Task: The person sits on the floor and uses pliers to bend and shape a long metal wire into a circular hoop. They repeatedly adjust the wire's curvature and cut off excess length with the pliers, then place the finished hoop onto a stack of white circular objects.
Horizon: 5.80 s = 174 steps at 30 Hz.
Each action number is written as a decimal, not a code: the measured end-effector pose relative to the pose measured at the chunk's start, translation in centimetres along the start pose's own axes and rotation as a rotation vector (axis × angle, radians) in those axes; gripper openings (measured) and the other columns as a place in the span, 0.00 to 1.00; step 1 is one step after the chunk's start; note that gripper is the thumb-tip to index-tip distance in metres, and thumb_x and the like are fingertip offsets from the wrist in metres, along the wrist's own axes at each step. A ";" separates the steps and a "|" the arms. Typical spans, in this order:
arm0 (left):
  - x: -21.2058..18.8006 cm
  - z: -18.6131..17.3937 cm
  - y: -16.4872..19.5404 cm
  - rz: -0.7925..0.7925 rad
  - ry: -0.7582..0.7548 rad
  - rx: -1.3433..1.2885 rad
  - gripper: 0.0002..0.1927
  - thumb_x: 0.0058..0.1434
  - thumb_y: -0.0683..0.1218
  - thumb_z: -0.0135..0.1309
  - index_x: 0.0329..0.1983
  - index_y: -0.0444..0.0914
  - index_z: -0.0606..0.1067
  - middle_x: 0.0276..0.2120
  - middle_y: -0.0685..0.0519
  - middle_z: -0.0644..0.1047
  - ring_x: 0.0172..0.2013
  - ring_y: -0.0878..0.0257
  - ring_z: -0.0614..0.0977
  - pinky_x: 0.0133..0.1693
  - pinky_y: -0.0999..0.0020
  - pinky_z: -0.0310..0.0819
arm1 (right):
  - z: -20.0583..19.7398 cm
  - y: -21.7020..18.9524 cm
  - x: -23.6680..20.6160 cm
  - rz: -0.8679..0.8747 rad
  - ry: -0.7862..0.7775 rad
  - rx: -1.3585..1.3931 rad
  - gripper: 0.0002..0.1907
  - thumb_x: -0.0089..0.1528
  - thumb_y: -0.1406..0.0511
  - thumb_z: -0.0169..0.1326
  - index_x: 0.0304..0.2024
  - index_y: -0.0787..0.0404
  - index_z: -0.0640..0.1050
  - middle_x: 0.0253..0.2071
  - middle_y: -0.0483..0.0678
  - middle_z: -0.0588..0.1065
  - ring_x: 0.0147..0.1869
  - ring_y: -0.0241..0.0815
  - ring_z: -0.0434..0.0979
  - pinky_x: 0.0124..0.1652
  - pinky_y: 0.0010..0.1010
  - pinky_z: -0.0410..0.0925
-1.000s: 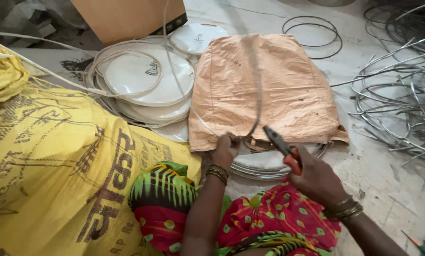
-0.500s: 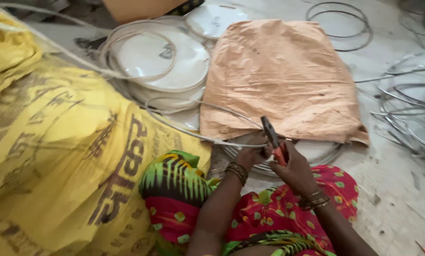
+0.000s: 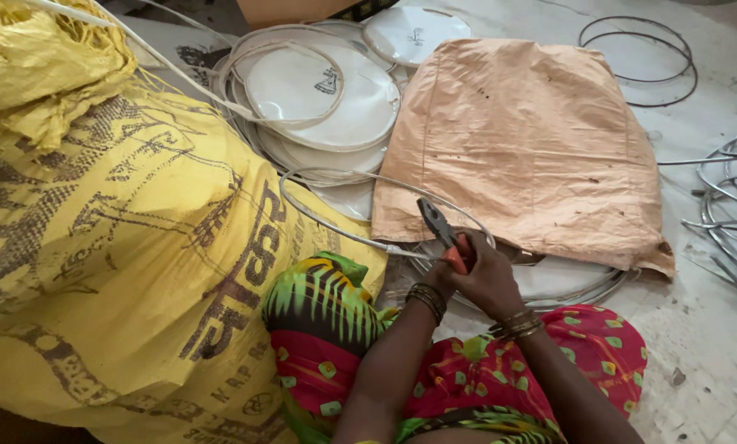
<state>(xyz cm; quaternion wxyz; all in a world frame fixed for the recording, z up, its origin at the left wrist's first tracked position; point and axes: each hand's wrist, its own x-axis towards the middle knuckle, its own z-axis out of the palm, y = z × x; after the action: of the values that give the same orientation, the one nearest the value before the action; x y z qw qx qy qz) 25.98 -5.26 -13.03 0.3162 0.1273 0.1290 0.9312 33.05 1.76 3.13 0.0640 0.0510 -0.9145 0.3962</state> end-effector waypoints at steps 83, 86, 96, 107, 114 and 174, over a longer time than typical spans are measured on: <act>3.5 9.2 11.7 0.377 0.470 1.012 0.23 0.78 0.49 0.44 0.72 0.35 0.68 0.22 0.65 0.58 0.20 0.77 0.56 0.20 0.78 0.49 | 2.7 12.6 -4.1 0.676 -0.755 1.912 0.26 0.62 0.62 0.56 0.58 0.66 0.65 0.61 0.63 0.70 0.74 0.64 0.61 0.76 0.50 0.46; 3.5 9.0 11.4 0.379 0.443 0.970 0.23 0.78 0.48 0.45 0.72 0.34 0.68 0.21 0.66 0.58 0.19 0.78 0.55 0.20 0.78 0.47 | 2.8 13.0 -4.1 0.700 -0.770 1.956 0.17 0.59 0.63 0.55 0.48 0.62 0.71 0.60 0.63 0.71 0.74 0.64 0.62 0.75 0.53 0.45; 3.4 9.1 11.4 0.384 0.480 0.954 0.23 0.77 0.48 0.44 0.71 0.34 0.68 0.21 0.66 0.57 0.19 0.78 0.55 0.20 0.78 0.48 | 5.7 17.0 -5.6 0.690 -0.867 1.910 0.13 0.65 0.62 0.52 0.28 0.64 0.72 0.31 0.51 0.72 0.45 0.49 0.70 0.54 0.38 0.61; 3.5 9.0 11.4 0.390 0.467 0.977 0.22 0.78 0.47 0.44 0.71 0.34 0.68 0.20 0.66 0.56 0.19 0.78 0.54 0.21 0.78 0.46 | 6.1 16.7 -5.3 0.719 -0.907 1.811 0.11 0.57 0.63 0.51 0.24 0.64 0.72 0.26 0.47 0.69 0.37 0.42 0.68 0.48 0.34 0.62; 3.2 9.1 11.0 0.387 0.416 0.986 0.22 0.78 0.46 0.44 0.72 0.33 0.68 0.22 0.67 0.55 0.21 0.78 0.54 0.23 0.78 0.45 | 6.2 17.3 -5.3 0.711 -0.924 1.797 0.13 0.58 0.62 0.52 0.24 0.65 0.73 0.26 0.49 0.70 0.39 0.45 0.70 0.50 0.35 0.63; 4.5 11.1 10.3 0.255 0.374 1.209 0.18 0.77 0.45 0.47 0.66 0.35 0.74 0.24 0.69 0.62 0.25 0.79 0.57 0.27 0.77 0.47 | 3.7 17.7 3.3 0.721 -1.358 1.294 0.27 0.64 0.61 0.55 0.62 0.68 0.69 0.26 0.45 0.70 0.28 0.40 0.72 0.31 0.36 0.71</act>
<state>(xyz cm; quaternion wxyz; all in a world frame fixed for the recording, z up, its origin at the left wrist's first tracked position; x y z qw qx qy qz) 20.32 -8.61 1.35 0.0477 0.1331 0.6678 0.7308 27.00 10.90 -11.57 -0.6349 0.0113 -0.3271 0.6998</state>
